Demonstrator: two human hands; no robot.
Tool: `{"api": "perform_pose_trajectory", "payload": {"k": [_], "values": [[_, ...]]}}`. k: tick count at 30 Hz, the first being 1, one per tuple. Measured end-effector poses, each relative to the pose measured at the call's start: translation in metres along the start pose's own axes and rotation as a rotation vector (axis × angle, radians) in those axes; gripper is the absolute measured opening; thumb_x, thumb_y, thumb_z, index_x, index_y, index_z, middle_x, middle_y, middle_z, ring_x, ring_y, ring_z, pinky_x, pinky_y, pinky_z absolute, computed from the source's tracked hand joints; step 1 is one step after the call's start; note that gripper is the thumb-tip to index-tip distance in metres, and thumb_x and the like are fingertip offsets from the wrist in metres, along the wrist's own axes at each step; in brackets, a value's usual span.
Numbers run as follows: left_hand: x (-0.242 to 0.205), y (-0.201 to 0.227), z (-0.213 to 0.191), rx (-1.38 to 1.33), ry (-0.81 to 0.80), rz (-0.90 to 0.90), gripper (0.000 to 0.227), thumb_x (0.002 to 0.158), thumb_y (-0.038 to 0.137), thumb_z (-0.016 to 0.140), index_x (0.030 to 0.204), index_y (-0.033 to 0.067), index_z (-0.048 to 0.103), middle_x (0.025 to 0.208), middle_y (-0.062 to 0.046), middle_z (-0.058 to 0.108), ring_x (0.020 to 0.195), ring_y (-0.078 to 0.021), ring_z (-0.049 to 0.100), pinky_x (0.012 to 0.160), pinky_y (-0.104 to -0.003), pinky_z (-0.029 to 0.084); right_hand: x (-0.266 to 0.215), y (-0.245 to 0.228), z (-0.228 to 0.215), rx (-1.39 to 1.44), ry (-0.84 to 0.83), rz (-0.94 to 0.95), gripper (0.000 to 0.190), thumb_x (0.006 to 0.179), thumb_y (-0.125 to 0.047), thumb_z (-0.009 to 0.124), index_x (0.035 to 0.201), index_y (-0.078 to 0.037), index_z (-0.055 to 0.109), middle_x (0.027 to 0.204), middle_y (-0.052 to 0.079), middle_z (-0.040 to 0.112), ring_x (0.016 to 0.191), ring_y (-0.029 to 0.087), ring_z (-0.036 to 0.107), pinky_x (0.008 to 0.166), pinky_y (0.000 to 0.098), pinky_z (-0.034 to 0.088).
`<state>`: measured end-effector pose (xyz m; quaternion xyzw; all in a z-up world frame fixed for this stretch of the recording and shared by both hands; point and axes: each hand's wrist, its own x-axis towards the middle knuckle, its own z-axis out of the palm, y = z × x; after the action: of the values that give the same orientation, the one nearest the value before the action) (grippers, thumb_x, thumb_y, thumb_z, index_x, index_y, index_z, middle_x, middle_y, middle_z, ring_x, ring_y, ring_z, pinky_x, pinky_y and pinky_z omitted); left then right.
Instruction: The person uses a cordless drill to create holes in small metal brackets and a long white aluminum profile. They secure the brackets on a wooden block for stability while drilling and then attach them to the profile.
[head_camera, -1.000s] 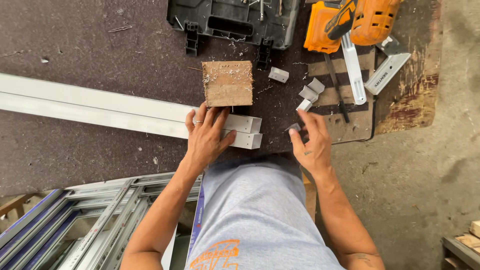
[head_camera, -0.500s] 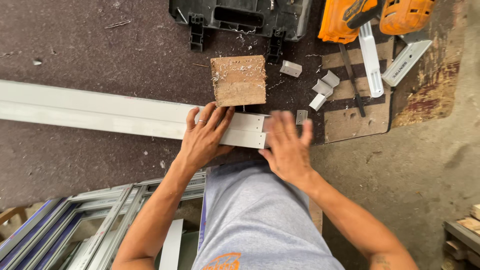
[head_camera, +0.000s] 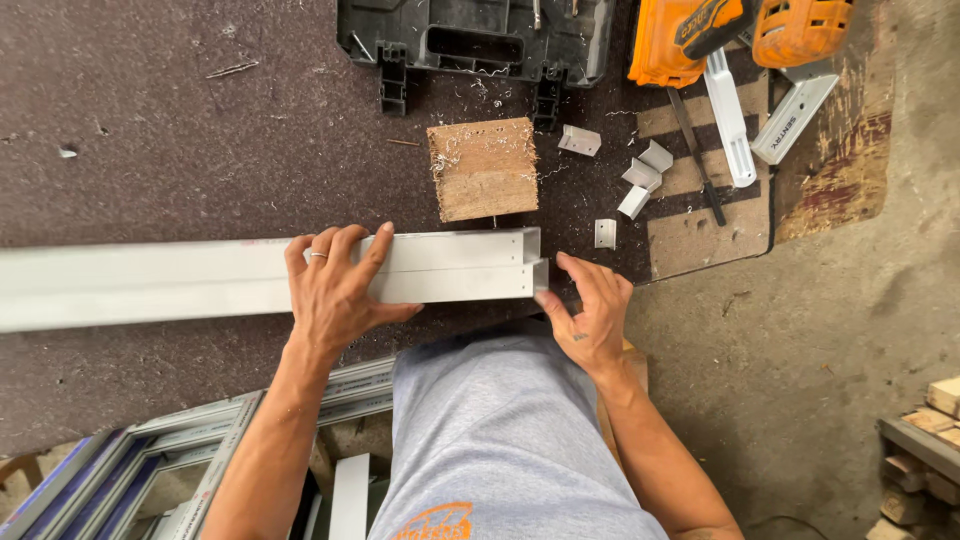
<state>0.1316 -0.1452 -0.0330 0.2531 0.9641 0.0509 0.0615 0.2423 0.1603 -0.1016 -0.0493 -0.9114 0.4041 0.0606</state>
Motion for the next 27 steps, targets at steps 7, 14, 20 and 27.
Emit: {"api": "perform_pose_trajectory", "payload": {"k": [7, 14, 20, 27], "values": [[-0.014, 0.015, 0.008, -0.06, -0.103, -0.03, 0.103, 0.054, 0.062, 0.089, 0.14, 0.0138, 0.059, 0.131, -0.012, 0.058, 0.125, -0.0313, 0.05, 0.107, -0.049, 0.032, 0.001, 0.002, 0.0, 0.16, 0.18, 0.143, 0.03, 0.09, -0.02, 0.081, 0.116, -0.011, 0.071, 0.112, 0.006, 0.072, 0.092, 0.018, 0.068, 0.087, 0.0349, 0.049], [0.004, 0.052, 0.005, -0.23, -0.04, 0.092, 0.09, 0.064, 0.055, 0.085, 0.132, 0.0017, 0.059, 0.129, -0.018, 0.058, 0.121, -0.0364, 0.052, 0.102, -0.053, 0.037, 0.028, 0.046, -0.02, 0.17, 0.353, 0.439, 0.039, 0.086, -0.019, 0.081, 0.119, -0.004, 0.066, 0.104, 0.006, 0.066, 0.076, 0.016, 0.062, 0.067, 0.031, 0.051], [0.047, 0.086, 0.013, -0.544, -0.055, 0.251, 0.036, 0.092, 0.02, 0.072, 0.123, 0.0033, 0.066, 0.115, -0.014, 0.069, 0.108, -0.0328, 0.064, 0.096, -0.044, 0.048, 0.06, 0.083, -0.015, -0.067, 0.313, 0.342, 0.041, 0.084, -0.024, 0.09, 0.115, -0.006, 0.07, 0.094, 0.007, 0.07, 0.079, 0.018, 0.068, 0.069, 0.0307, 0.054], [0.07, 0.087, 0.019, -0.47, -0.011, 0.209, 0.03, 0.087, 0.007, 0.069, 0.117, 0.0074, 0.07, 0.103, -0.011, 0.07, 0.103, -0.033, 0.065, 0.096, -0.044, 0.048, 0.059, 0.078, -0.027, 0.178, 0.301, 0.363, 0.033, 0.093, -0.011, 0.074, 0.124, -0.003, 0.068, 0.099, 0.01, 0.07, 0.078, 0.017, 0.069, 0.067, 0.0311, 0.056]]}}
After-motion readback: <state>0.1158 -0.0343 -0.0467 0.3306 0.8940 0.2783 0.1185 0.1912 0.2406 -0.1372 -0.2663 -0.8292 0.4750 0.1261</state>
